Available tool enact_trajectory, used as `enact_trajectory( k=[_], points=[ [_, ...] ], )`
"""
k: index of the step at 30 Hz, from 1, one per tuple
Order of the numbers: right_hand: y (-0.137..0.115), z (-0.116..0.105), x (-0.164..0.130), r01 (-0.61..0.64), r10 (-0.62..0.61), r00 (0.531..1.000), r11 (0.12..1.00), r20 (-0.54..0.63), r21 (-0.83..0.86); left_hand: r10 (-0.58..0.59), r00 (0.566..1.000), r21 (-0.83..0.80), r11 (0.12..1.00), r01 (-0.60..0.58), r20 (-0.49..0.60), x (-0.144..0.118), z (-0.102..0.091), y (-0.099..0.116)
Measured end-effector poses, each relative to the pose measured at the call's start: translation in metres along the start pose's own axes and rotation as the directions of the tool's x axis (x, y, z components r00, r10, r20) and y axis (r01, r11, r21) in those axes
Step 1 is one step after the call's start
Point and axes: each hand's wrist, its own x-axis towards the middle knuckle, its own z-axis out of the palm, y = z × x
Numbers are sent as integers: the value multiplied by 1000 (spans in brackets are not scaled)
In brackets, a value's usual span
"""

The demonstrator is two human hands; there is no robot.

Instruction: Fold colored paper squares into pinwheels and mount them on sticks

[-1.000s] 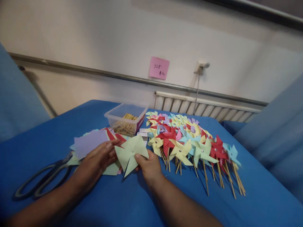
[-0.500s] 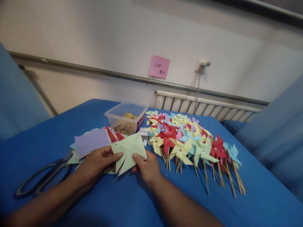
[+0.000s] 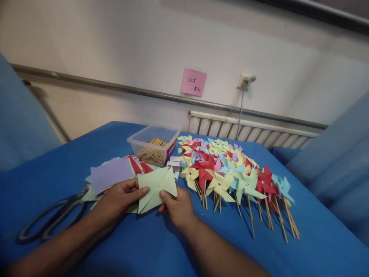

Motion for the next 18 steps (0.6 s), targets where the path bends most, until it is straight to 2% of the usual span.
enact_trajectory(
  k=[4,11,18],
  points=[
    [0,0,1,-30,30,999,999,22,28,-17,999,-35,999,19,47,-1,0,-1],
    [-2,0,1,-89,77,989,992,127,91,18,973,-9,1000,-17,229,0,1,-2],
    [-4,0,-5,-131,76,934,982,348,137,34,996,-70,997,-27,88,0,0,-4]
  ],
)
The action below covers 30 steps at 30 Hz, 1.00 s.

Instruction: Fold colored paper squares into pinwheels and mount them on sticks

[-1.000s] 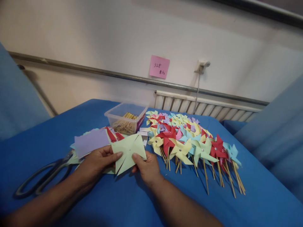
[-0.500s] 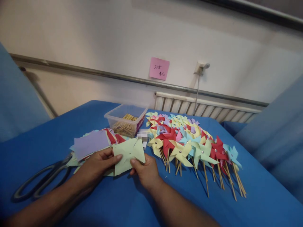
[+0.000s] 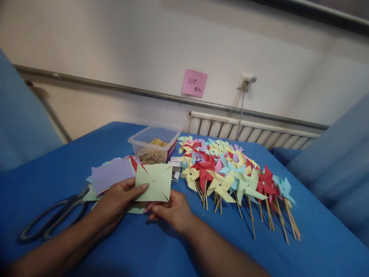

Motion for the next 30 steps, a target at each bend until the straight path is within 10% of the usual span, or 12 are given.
enact_trajectory(
  k=[13,22,30],
  points=[
    [4,-5,6,289,-315,878,949,-360,-125,-42,996,39,998,45,-80,0,-2,11],
    [-1,-5,-9,403,-491,870,755,-38,-517,-75,991,88,992,85,-115,-2,-3,15],
    [-1,-7,-5,293,-377,905,887,-195,-356,-115,991,88,989,121,-72,-3,-4,14]
  ],
)
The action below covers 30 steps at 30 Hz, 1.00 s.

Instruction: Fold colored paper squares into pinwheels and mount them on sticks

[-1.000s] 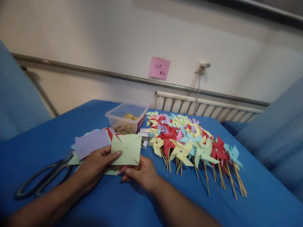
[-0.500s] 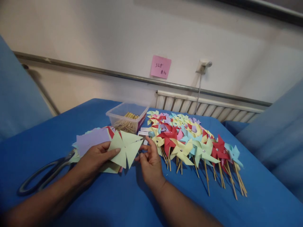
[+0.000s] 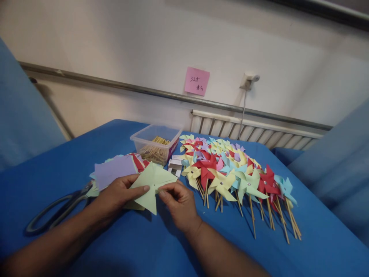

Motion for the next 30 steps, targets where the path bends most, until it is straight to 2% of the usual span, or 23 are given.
enact_trajectory(
  k=[4,12,20,30],
  points=[
    [-1,1,1,-65,65,998,998,-8,4,6,1000,-29,1000,-5,30,1,0,-4],
    [-4,10,2,-193,207,973,972,-105,132,48,996,-89,995,-42,74,3,8,-15],
    [-1,14,2,-206,222,964,971,-146,119,58,995,-204,978,-40,85,4,13,-22],
    [-6,18,1,-184,192,972,981,-133,68,65,997,-205,977,-55,45,5,13,-23]
  ],
)
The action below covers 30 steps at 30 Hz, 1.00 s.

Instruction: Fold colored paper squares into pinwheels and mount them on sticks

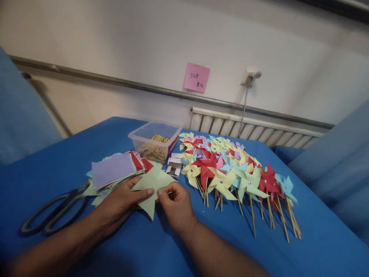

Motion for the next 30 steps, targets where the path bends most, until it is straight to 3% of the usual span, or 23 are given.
enact_trajectory(
  k=[12,16,18,21,25,30],
  points=[
    [-2,-10,-2,-12,12,995,1000,96,2,3,999,24,1000,-2,-47,-1,0,7],
    [0,-18,5,53,-50,998,996,-46,70,-8,999,39,999,10,-41,-2,-1,11],
    [2,-20,9,32,-18,996,986,-87,163,-32,999,80,996,34,-20,-3,-1,14],
    [3,-20,10,-100,90,995,961,49,257,-83,997,192,978,80,6,-5,-1,16],
    [2,-16,4,-153,101,959,970,263,186,-80,996,403,913,59,35,-8,1,18],
    [2,-11,1,-93,79,972,994,220,52,6,1000,531,847,-8,4,-8,3,15]
  ],
)
